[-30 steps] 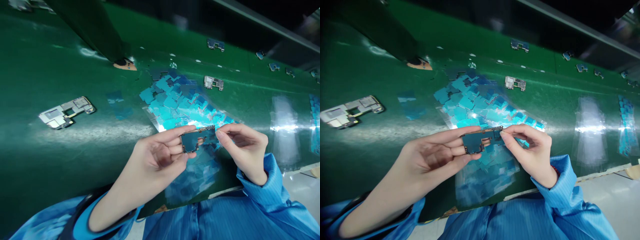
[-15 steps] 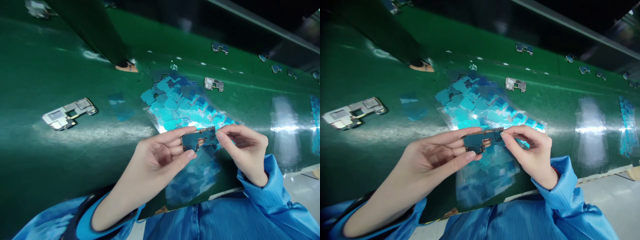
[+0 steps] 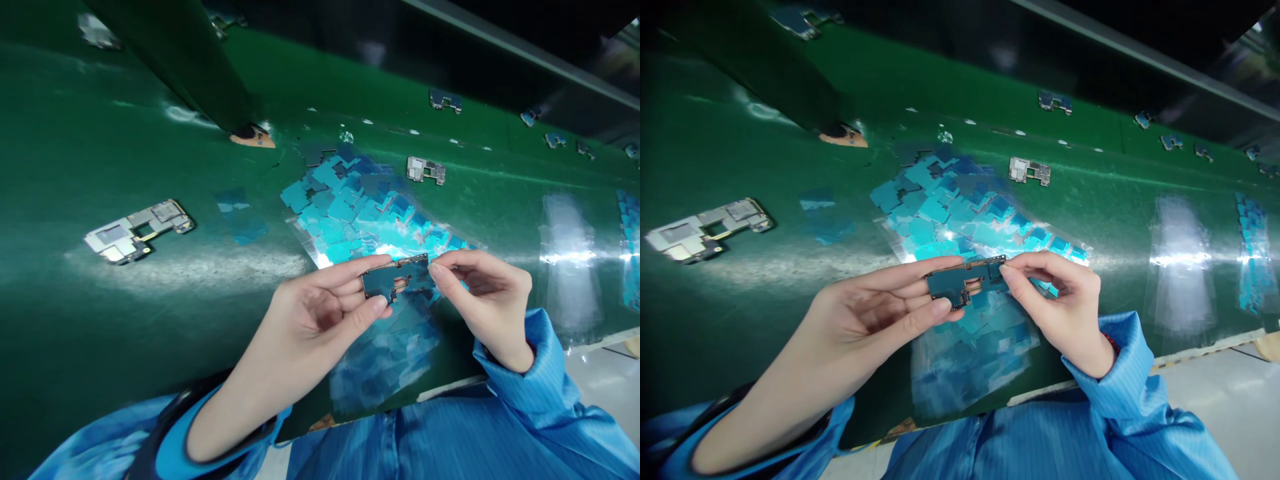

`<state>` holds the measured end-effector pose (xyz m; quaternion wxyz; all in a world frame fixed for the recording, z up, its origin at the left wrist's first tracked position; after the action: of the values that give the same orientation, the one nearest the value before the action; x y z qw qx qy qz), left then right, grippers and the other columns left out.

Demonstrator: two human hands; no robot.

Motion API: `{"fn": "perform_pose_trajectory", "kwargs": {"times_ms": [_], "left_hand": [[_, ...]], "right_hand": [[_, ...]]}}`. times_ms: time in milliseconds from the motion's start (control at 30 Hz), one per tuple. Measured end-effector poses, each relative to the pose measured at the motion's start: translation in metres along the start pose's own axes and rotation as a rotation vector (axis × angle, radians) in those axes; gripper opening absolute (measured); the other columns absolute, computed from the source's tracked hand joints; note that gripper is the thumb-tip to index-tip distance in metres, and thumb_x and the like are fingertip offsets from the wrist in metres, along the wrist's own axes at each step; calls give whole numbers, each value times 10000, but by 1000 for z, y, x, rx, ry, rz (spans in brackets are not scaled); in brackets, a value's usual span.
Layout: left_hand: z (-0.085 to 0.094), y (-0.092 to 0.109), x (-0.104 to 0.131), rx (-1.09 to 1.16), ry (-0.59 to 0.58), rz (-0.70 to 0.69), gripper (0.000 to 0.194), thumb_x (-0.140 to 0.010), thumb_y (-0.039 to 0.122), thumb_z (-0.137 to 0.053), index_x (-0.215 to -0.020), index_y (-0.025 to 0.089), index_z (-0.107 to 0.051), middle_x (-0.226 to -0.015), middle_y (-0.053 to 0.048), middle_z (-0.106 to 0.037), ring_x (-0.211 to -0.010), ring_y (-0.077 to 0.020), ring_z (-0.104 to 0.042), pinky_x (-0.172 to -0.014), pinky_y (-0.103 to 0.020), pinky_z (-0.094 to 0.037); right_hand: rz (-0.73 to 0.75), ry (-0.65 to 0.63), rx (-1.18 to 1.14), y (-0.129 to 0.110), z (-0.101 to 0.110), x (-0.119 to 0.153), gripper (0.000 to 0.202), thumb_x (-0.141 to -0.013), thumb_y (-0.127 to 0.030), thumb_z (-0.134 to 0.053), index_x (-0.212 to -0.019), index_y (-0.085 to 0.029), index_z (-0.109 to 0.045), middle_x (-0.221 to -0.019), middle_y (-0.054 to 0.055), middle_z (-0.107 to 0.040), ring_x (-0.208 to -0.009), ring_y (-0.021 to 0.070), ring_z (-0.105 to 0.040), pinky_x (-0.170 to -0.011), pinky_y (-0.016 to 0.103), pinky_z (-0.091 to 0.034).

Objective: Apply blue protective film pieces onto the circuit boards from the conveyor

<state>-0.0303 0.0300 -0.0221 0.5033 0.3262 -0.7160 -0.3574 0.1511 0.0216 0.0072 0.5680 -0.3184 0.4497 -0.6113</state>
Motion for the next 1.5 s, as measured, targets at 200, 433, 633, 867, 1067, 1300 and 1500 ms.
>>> {"fn": "perform_pose_trajectory", "kwargs": {"times_ms": [200, 433, 633, 867, 1067, 1300, 1500], "left_hand": [[-1, 0, 0, 5, 11, -9, 334, -706, 231, -769, -1038, 263, -743, -795, -1, -790, -710, -191, -752, -670, -196, -578], [-1, 1, -2, -45, -44, -22, 333, -735, 227, -750, -1064, 265, -721, -790, 13, -791, -707, -188, -754, -691, -216, -599], [2, 3, -3, -77, -55, -26, 337, -741, 238, -750, -1076, 258, -714, -728, 35, -782, -718, -176, -754, -684, -189, -595], [3, 0, -2, -99, 8, -8, 323, -714, 274, -772, -1035, 278, -737, -640, 43, -755, -680, -181, -751, -617, -170, -568], [1, 1, -1, -110, 43, 11, 351, -687, 320, -788, -1030, 253, -748, -709, -11, -777, -687, -231, -747, -618, -238, -579], [1, 1, 0, -93, 77, 26, 337, -683, 298, -788, -1017, 260, -751, -673, 12, -764, -675, -217, -746, -637, -230, -580], [1, 1, -2, -121, 33, 5, 349, -689, 301, -788, -1030, 242, -746, -665, 2, -765, -667, -215, -748, -589, -213, -576]], "right_hand": [[-2, -2, 12, -1, 0, 0, 108, -760, -101, -709, -791, -205, -715, -741, -55, -727, -665, 53, -673, -680, 115, -571], [2, -9, 12, 0, 0, 1, 115, -763, -99, -708, -792, -211, -713, -737, -50, -728, -659, 68, -675, -671, 147, -584], [8, -12, 2, 0, -2, 0, 105, -764, -101, -703, -791, -202, -713, -738, -37, -732, -653, 85, -679, -661, 175, -595], [-1, -13, -6, 0, -2, 1, 87, -774, -118, -696, -791, -203, -709, -745, -22, -734, -661, 105, -682, -674, 220, -604], [3, -20, 15, 1, -2, 1, 73, -783, -132, -691, -798, -203, -700, -742, -16, -727, -666, 117, -674, -665, 244, -590], [77, -23, 86, -2, -2, 3, 72, -792, -126, -681, -799, -198, -678, -700, -18, -694, -669, 117, -643, -658, 258, -546], [108, -16, 131, -2, -2, 1, 55, -803, -150, -663, -779, -200, -663, -681, -9, -679, -636, 130, -626, -628, 282, -539]]}}
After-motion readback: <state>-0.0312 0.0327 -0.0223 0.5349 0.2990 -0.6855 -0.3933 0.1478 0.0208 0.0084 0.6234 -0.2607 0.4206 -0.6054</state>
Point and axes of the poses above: each hand's wrist, its own x-axis away from the middle knuckle, its own z-axis out of the back of the hand, y = z × x, the point moved 5 cm from there along -x, towards the middle knuckle
